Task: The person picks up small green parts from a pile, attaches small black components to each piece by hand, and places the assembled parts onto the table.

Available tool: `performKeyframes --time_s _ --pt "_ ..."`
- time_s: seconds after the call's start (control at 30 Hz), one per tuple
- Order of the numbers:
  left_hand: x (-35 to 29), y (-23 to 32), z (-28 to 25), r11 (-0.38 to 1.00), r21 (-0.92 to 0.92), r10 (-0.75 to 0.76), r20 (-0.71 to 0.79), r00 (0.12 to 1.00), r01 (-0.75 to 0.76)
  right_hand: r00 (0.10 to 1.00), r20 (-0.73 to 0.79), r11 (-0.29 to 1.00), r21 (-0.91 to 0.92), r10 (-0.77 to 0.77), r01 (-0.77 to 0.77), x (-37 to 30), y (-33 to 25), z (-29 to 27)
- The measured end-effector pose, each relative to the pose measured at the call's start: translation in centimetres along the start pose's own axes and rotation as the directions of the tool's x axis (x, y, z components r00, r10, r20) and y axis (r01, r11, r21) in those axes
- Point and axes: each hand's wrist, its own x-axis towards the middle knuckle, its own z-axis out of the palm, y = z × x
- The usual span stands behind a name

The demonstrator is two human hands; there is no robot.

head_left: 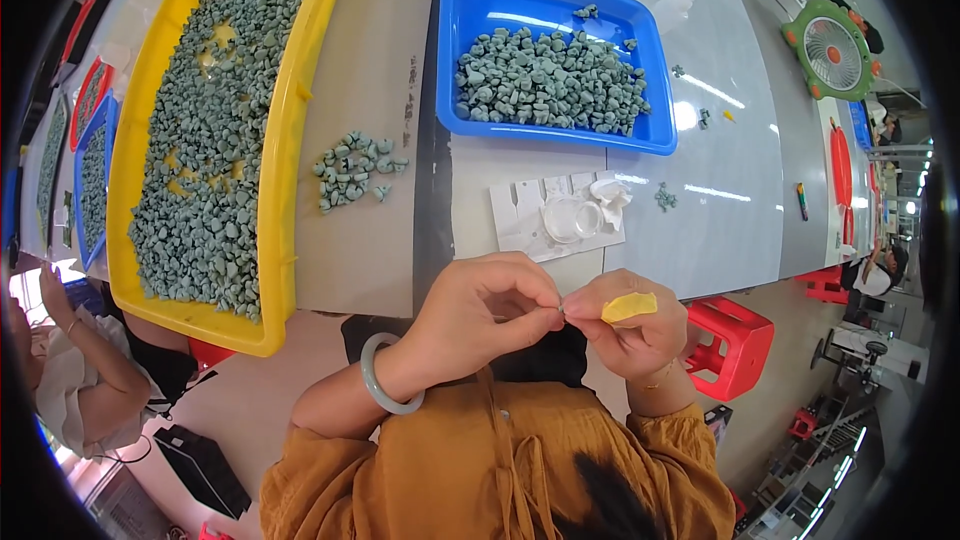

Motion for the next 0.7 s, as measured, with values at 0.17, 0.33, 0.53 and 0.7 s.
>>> performKeyframes --time_s 0.17,0.33,0.53,0.7 --pt "0.2 0.2 -0.2 1.0 -0.026 -0.007 0.011 1.0 0.008 0.998 0.062 0.998 -0.06 -0.012 0.015 0.7 -0.1 -0.5" --pt "0.4 0.0 -0.5 0.999 -0.052 0.018 0.029 0.999 -0.016 0.996 -0.009 0.963 0.254 0.093 -0.088 0.0 0.7 0.4" --pt "0.4 0.0 -0.6 0.992 0.081 0.096 0.024 0.995 -0.097 0.996 0.031 0.967 0.237 0.082 -0.087 -0.2 1.0 0.4" --pt "0.4 -0.1 -0.8 0.981 0.171 0.082 0.04 0.996 -0.088 0.999 0.02 0.999 0.007 0.044 -0.044 -0.3 0.5 0.1"
